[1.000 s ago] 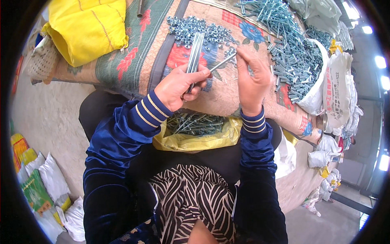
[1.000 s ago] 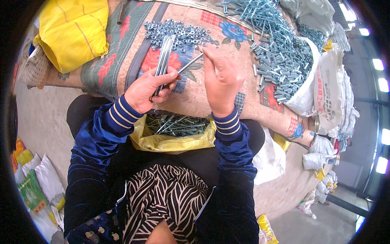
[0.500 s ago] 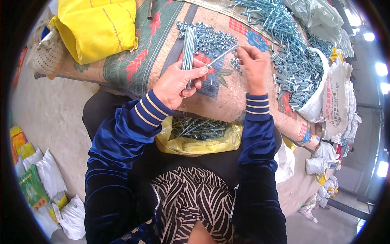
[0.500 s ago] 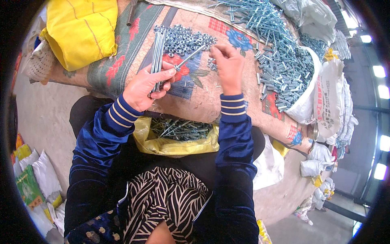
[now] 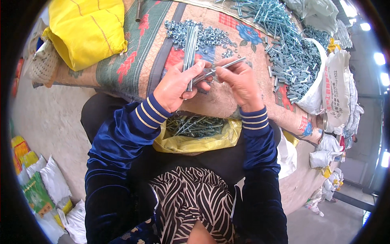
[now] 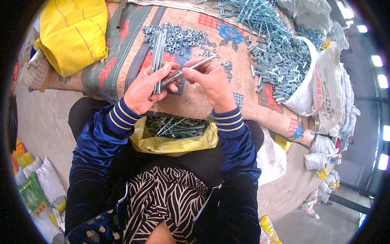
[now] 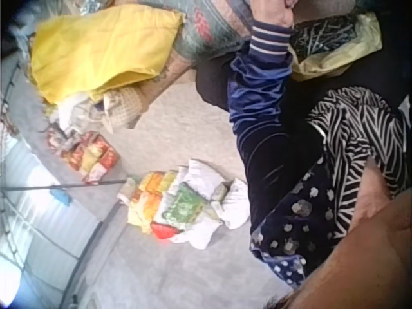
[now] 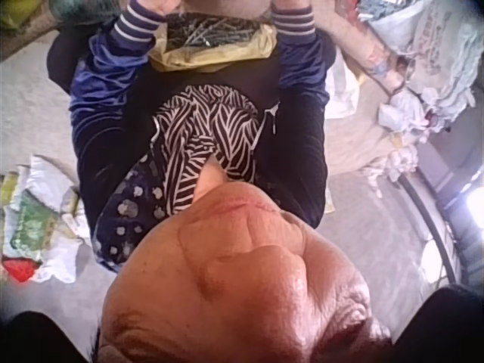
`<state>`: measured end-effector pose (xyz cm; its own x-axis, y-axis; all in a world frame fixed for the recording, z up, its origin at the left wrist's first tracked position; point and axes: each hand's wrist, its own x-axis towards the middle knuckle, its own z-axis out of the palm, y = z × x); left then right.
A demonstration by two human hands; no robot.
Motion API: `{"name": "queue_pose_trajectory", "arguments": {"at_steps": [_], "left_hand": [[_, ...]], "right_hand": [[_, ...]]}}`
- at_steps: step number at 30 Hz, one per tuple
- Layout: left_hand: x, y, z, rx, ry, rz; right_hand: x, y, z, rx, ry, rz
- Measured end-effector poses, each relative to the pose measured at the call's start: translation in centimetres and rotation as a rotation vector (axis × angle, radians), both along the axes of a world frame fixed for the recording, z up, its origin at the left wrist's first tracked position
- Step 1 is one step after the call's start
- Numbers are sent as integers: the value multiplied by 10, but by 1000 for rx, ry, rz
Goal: Assembling washers onto long metal bolts.
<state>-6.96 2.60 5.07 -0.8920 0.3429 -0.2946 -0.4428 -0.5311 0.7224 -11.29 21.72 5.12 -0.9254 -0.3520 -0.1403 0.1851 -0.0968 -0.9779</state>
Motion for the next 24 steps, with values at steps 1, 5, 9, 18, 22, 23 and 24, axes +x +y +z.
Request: {"name": "queue_pose_trajectory", "arguments": {"at_steps": [1, 5, 9, 18, 22, 23, 24], "left_hand": [[0, 1, 1, -45, -22, 24], [-5, -7, -1, -282, 7, -102], [-5, -4, -4, -230, -28, -182], [3, 9, 0, -270, 168, 113], [6, 9, 1, -258, 165, 89], [7, 10, 1, -276, 189, 98], [8, 11, 1, -294, 214, 106]], "right_hand": [[4, -4, 1, -4, -1, -11], [-6, 11, 13, 25, 63, -75], [-4, 18, 12, -16, 61, -71], [-8, 19, 17, 425, 121, -196], [-5, 5, 17, 164, 327, -246], [-4, 1, 20, -18, 273, -235], [-5, 6, 22, -19, 271, -236]]}}
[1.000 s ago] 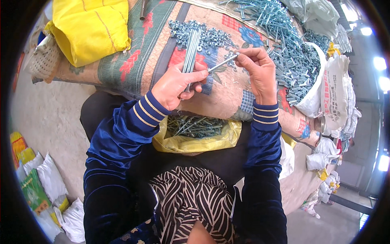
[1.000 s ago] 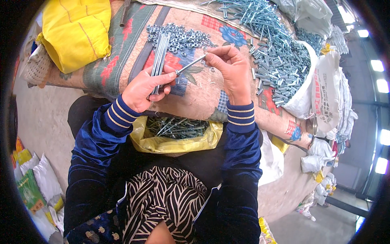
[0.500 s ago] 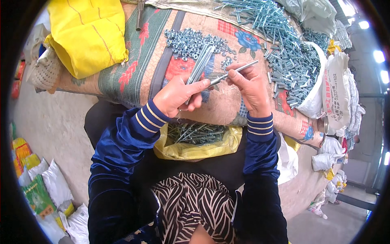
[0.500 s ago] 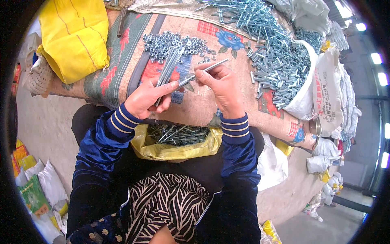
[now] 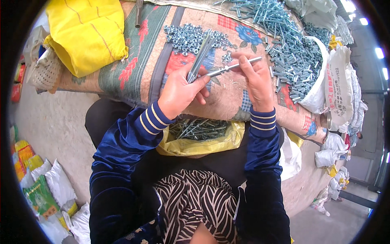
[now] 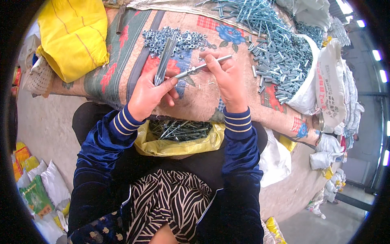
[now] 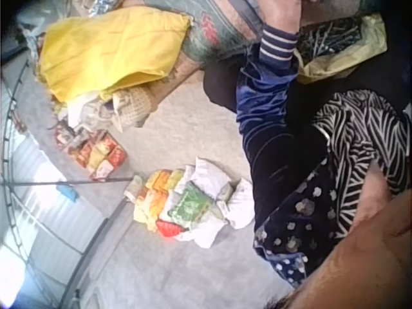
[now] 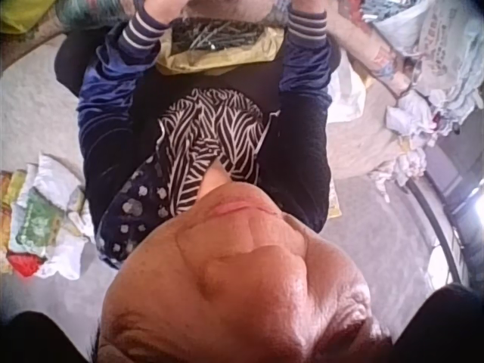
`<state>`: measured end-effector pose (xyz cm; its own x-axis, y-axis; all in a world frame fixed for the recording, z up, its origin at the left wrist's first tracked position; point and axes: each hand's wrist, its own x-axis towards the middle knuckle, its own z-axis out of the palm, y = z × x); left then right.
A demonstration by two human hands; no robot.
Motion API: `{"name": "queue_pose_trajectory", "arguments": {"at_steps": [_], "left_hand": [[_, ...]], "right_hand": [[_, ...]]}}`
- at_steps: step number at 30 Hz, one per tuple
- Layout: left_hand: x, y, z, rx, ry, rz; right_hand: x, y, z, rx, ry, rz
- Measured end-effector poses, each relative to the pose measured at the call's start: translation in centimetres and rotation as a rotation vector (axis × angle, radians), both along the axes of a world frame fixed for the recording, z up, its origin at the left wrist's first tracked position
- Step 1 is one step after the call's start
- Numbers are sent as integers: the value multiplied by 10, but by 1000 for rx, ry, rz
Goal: Assembling washers onto long metal bolts.
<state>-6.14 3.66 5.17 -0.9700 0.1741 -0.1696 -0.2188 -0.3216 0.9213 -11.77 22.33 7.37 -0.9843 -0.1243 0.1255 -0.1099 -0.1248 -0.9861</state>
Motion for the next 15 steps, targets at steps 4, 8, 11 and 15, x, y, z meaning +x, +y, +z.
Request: {"name": "queue_pose_trajectory", "arguments": {"at_steps": [4, 8, 11, 15], "left_hand": [[-3, -2, -1, -29, -49, -13], [-3, -1, -2, -23, -30, 13], [-2, -2, -3, -1, -46, 3], [-2, -1, -2, -78, -20, 12]], "right_hand": [[0, 1, 0, 693, -119, -41], [-5, 6, -14, 244, 23, -95], [-2, 11, -18, 398, -82, -31], [6, -7, -6, -20, -46, 41]]}}
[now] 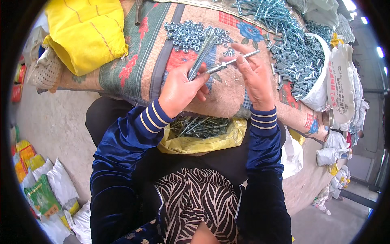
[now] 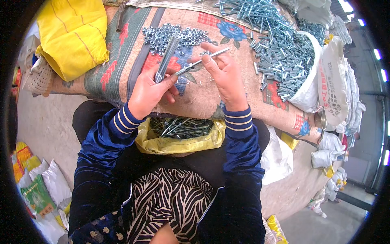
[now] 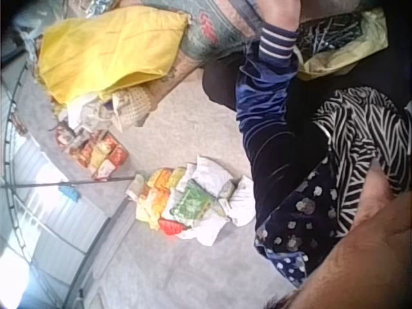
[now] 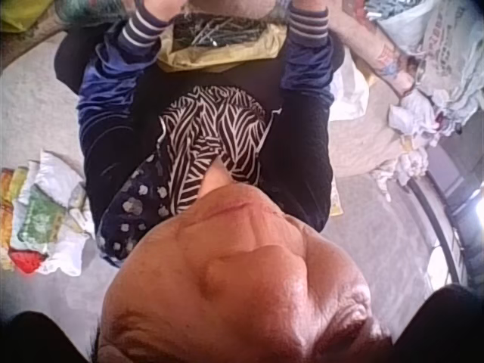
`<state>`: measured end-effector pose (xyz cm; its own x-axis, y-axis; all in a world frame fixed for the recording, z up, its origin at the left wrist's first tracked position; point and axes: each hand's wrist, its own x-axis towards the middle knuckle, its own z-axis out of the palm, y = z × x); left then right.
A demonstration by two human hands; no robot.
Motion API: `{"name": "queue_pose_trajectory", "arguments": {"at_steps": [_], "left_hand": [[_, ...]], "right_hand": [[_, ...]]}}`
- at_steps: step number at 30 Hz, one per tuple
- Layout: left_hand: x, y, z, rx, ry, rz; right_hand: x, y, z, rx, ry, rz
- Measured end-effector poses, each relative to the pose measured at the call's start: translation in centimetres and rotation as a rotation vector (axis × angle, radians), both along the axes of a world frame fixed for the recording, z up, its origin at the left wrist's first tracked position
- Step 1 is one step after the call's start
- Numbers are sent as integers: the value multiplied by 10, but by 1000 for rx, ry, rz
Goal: Assembling washers onto long metal bolts.
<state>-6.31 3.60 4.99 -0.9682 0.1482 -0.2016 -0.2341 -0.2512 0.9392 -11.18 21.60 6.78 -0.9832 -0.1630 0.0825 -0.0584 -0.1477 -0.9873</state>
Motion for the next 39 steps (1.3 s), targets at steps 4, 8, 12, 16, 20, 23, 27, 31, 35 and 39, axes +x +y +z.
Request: {"name": "queue_pose_trajectory", "arguments": {"at_steps": [4, 8, 12, 16, 20, 23, 27, 31, 35, 39], "left_hand": [[1, -1, 2, -25, 2, 13], [1, 1, 1, -30, 19, 3], [1, 0, 1, -58, 18, 8], [1, 1, -4, 26, 17, -9], [-1, -2, 7, -1, -44, -52], [2, 0, 2, 80, -66, -74], [8, 4, -4, -222, 144, 19], [10, 6, 4, -275, 185, 14], [9, 7, -4, -532, 395, 97], [9, 7, -5, -549, 521, 95]], "right_hand": [[-7, 16, 2, 689, -257, -37], [-4, 13, -6, 236, 64, 57], [-6, 16, 7, 631, -249, 20], [2, 6, -4, 171, 101, -45], [1, 18, -9, 254, -94, 37], [6, 9, -2, 285, 45, 126], [8, 5, 1, 546, -218, 159], [12, 1, 6, 143, -72, 132], [11, 0, -7, 583, -152, 77], [18, -2, 6, 161, 2, 105]]}}
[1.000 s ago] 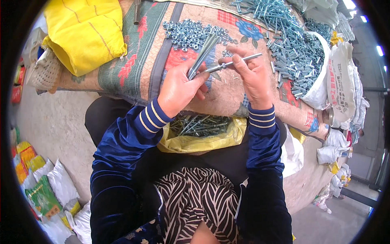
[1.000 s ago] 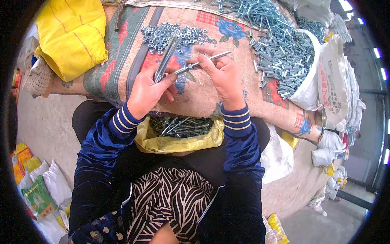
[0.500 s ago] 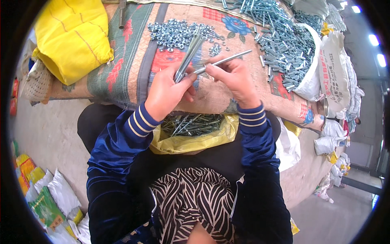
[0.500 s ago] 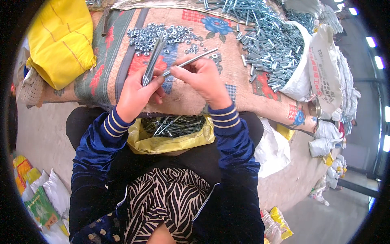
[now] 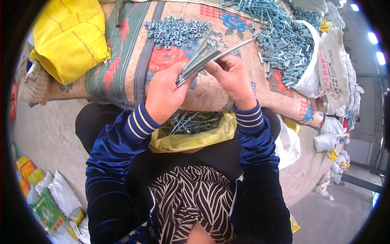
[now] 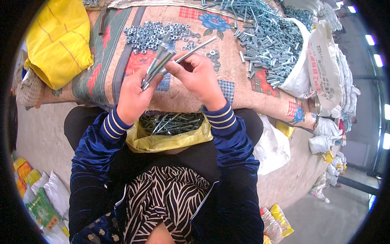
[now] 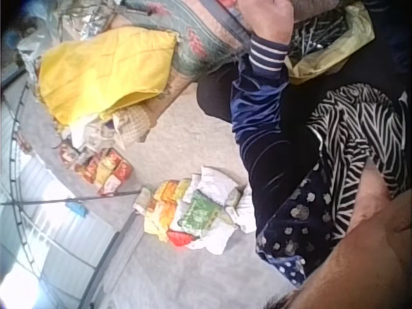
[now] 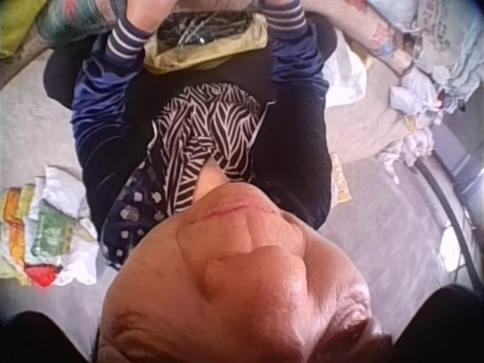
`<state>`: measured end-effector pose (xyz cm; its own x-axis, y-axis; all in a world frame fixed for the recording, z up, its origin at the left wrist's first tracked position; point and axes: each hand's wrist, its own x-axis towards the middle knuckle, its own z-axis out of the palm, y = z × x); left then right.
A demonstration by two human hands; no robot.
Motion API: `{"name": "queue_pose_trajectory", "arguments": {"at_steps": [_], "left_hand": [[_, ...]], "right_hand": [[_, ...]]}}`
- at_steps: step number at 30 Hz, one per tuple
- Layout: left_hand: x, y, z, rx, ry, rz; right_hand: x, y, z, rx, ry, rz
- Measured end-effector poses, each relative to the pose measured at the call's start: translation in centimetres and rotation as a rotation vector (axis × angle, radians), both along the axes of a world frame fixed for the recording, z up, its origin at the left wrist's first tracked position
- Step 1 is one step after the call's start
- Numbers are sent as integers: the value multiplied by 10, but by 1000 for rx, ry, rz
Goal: Assembling washers onto long metal bolts.
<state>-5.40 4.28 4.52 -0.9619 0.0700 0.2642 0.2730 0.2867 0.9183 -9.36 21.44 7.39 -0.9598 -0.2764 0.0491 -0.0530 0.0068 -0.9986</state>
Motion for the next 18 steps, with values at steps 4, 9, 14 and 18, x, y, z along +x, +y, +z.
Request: {"name": "queue_pose_trajectory", "arguments": {"at_steps": [4, 9, 14, 18], "left_hand": [[-9, -12, -13, 186, -278, -147], [-11, -22, 5, 593, -852, -297], [-13, -26, -6, 701, -934, -454], [-12, -24, -2, 709, -951, -493]], "right_hand": [[0, 23, 1, 679, 330, 78], [-54, 130, -26, 1378, 396, -496], [-76, 138, -52, 1704, 472, -536], [-61, 125, -36, 898, 353, -328]]}}
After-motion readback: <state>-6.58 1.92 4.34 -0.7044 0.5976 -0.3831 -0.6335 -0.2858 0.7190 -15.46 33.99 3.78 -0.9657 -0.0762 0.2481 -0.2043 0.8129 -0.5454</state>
